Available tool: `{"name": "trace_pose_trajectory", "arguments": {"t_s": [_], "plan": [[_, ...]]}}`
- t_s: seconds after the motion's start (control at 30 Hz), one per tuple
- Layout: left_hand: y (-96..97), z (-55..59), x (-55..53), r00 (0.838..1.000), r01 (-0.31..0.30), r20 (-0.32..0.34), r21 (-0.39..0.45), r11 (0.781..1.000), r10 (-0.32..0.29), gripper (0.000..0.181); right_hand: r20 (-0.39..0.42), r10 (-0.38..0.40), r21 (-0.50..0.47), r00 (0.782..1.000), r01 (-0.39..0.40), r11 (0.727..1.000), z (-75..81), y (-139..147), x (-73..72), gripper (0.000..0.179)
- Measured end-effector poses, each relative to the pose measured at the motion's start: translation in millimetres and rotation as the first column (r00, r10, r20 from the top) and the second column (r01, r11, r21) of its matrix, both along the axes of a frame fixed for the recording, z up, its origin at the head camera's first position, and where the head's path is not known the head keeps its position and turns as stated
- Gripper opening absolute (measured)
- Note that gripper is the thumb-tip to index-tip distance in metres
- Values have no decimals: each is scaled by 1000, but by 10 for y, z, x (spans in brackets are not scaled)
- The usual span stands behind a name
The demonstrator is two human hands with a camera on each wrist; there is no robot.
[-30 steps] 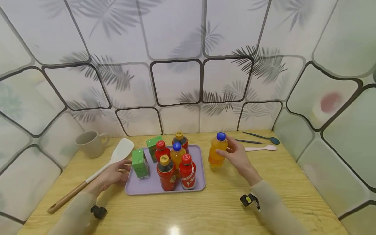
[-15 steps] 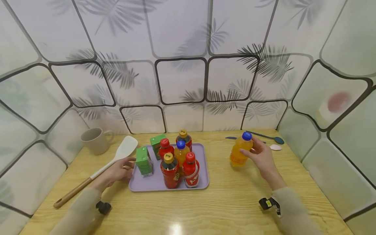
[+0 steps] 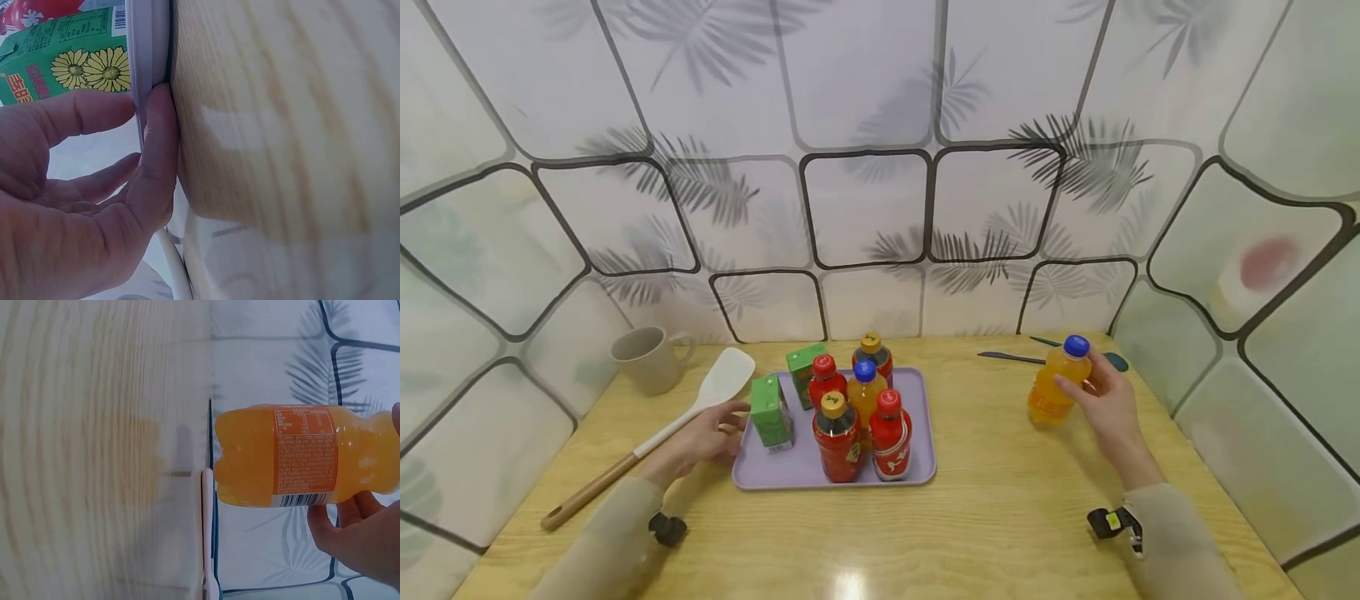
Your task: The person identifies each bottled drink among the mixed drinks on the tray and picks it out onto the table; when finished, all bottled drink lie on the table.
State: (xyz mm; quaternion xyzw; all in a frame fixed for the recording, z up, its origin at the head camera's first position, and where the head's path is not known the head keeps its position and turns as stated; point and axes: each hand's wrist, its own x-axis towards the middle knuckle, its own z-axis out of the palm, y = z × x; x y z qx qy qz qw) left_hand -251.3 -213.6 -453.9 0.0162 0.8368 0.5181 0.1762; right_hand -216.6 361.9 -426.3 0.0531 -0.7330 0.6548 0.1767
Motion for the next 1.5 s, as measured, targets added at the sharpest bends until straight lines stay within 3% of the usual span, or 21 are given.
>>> {"name": "trace_pose_trajectory", "arguments": {"t_s": [0.17, 0.37, 0.47, 0.7, 0.87, 1.07, 1.3, 1.5], "plan": [[5, -10, -6, 1000, 7, -14, -2, 1000, -7, 75, 62, -65, 82, 996, 60, 995, -17, 116, 8, 68], [-5, -19, -10, 1000, 18, -14, 1, 1000, -18, 76, 129, -151, 268, 980, 112, 957, -19, 199, -9, 69], [-8, -10, -3, 1000, 17, -8, 5, 1000, -16, 76, 142, -161, 265, 977, 119, 957, -33, 236, -15, 69], [-9, -3, -5, 1000, 7, -2, -10, 1000, -7, 76, 105, -116, 150, 988, 100, 984, -79, 292, -56, 68], [-7, 2, -13, 1000, -2, 6, -5, 1000, 2, 76, 115, -132, 161, 985, 112, 981, -88, 323, -82, 68], [-17, 2, -13, 1000, 1, 10, -19, 1000, 0, 74, 100, -88, 95, 991, 79, 992, -103, 338, -98, 67], [16, 6, -47, 1000, 23, 5, -8, 1000, -23, 75, 104, -143, 167, 984, 125, 978, -131, 360, -78, 65], [-18, 3, -36, 999, 34, 23, -4, 999, -33, 75, 92, -104, 91, 990, 95, 991, -145, 332, -104, 67]]}}
